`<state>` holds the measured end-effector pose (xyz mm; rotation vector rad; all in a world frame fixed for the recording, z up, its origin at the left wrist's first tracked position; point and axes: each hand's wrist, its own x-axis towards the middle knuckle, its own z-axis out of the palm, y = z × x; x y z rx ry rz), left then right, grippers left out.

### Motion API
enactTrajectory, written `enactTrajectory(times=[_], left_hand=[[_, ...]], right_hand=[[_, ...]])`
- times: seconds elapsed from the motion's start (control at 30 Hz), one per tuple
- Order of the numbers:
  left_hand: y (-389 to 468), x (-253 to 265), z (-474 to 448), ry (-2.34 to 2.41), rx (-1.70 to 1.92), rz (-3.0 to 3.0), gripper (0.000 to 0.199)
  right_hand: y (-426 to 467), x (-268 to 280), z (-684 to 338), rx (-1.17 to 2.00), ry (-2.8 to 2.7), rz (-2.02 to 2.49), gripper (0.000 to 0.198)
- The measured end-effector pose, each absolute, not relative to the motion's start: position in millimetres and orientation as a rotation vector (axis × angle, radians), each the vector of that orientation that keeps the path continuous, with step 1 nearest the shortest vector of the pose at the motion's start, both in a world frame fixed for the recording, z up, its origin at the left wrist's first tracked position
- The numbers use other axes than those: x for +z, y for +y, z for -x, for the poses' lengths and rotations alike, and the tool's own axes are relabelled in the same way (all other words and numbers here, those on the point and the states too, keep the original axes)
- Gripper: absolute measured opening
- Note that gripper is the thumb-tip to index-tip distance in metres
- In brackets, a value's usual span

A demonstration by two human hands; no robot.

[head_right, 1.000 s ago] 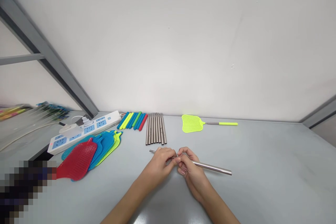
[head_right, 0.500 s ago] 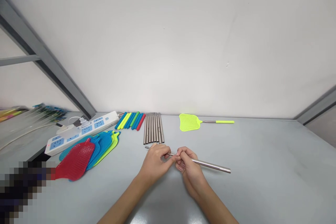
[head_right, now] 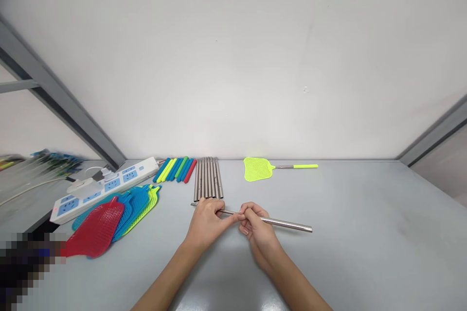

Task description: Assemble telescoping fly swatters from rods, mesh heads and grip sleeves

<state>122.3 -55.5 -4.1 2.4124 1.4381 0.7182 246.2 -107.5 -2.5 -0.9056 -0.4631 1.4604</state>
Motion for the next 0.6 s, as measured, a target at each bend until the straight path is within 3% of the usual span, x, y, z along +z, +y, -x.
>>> enactTrajectory(times=[0.23, 0.6], left_hand=[[-73, 7, -129, 0.994, 0.682, -2.413, 0.018], [-73, 12, -121, 1.072, 0.622, -2.391, 0.023]], right_hand=[[-108, -5, -246, 1.44, -0.485, 0.891, 0.01], [-111, 5, -240, 1.426, -0.603, 0.991, 0.013]])
